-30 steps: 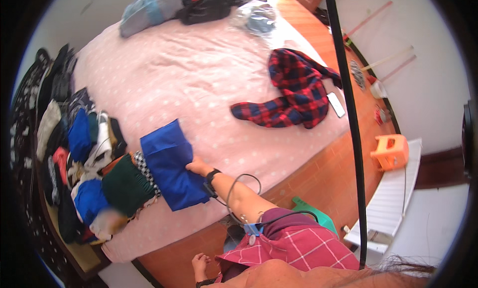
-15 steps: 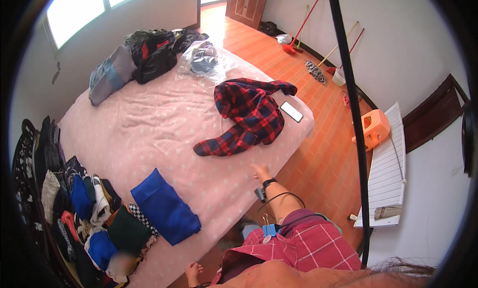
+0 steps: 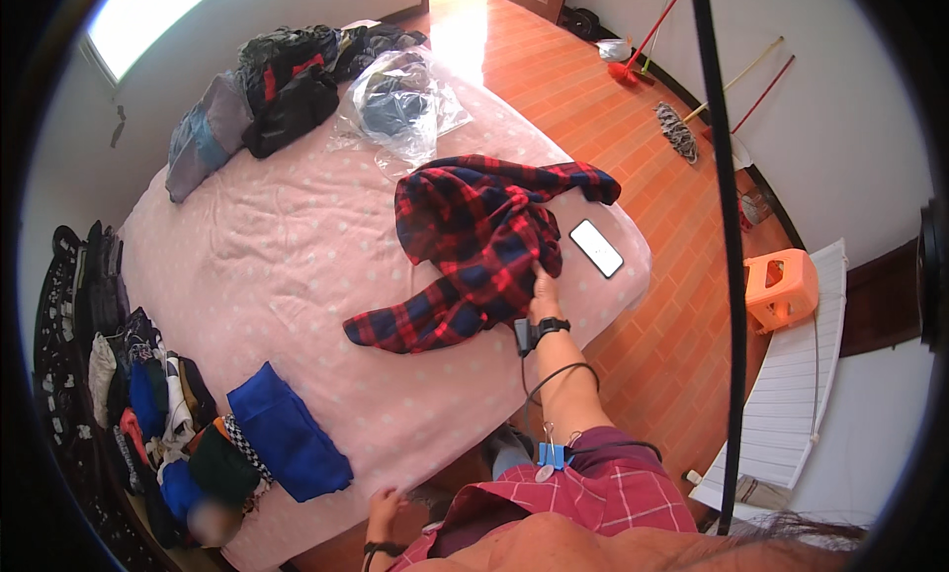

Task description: The person folds a plaid shirt by hand and places it on a stack of clothes, then takes a denim jacket and hangs it on a hanger.

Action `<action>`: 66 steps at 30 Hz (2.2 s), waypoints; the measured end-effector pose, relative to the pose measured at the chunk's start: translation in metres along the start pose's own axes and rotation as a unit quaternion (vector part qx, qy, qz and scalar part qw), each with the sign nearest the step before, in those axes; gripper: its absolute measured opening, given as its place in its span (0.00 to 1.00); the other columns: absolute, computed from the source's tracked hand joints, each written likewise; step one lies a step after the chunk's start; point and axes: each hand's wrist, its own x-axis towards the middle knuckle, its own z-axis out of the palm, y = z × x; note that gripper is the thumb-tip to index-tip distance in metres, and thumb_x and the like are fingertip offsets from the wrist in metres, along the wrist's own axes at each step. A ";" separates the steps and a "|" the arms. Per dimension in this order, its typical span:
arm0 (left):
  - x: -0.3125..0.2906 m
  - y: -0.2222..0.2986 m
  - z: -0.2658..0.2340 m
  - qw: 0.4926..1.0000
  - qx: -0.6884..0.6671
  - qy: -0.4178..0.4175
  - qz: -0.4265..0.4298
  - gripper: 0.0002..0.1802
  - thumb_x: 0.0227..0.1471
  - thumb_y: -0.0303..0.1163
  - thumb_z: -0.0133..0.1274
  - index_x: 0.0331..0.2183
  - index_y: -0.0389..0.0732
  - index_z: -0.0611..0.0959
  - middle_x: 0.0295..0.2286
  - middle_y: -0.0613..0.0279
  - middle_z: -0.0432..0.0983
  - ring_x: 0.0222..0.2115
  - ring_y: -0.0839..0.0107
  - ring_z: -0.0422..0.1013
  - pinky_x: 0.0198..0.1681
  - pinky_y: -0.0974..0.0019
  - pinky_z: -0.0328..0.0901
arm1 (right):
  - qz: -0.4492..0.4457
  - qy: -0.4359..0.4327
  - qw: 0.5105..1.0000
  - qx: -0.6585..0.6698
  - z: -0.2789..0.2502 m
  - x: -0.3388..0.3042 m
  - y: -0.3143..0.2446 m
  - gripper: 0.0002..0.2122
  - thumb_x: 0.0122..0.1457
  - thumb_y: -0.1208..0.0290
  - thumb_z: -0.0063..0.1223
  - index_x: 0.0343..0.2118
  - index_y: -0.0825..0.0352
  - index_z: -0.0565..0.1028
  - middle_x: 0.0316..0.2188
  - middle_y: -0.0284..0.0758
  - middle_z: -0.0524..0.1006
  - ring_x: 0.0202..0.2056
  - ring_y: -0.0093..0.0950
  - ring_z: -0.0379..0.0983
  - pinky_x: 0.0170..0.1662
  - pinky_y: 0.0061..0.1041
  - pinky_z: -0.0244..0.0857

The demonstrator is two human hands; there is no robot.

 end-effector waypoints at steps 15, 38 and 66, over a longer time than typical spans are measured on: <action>-0.067 0.187 0.021 0.832 -0.431 -0.275 0.216 0.30 0.59 0.54 0.43 0.54 0.43 0.71 0.52 0.57 0.70 0.54 0.58 0.65 0.57 0.50 0.61 | -0.153 -0.712 0.488 -0.481 0.029 -0.349 -0.023 0.19 0.49 0.50 0.60 0.23 0.65 0.79 0.19 0.46 0.75 0.24 0.46 0.74 0.28 0.41 0.67; -0.099 0.527 0.020 0.766 -0.248 -0.288 0.518 0.11 0.62 0.34 0.46 0.39 0.39 0.80 0.29 0.64 0.78 0.28 0.73 0.74 0.31 0.67 0.68 | -0.695 -0.206 0.524 -0.448 0.135 -0.366 -0.333 0.13 0.45 0.70 0.68 0.33 0.68 0.79 0.26 0.40 0.79 0.28 0.41 0.77 0.30 0.33 0.70; 0.142 0.336 0.097 0.856 -0.463 0.217 0.071 0.27 0.51 0.29 0.56 0.53 0.35 0.69 0.45 0.49 0.72 0.41 0.55 0.73 0.43 0.52 0.70 | -0.067 -0.126 0.827 -0.544 0.075 0.012 0.029 0.29 0.45 0.61 0.62 0.43 0.82 0.69 0.35 0.59 0.77 0.41 0.51 0.75 0.45 0.40 0.68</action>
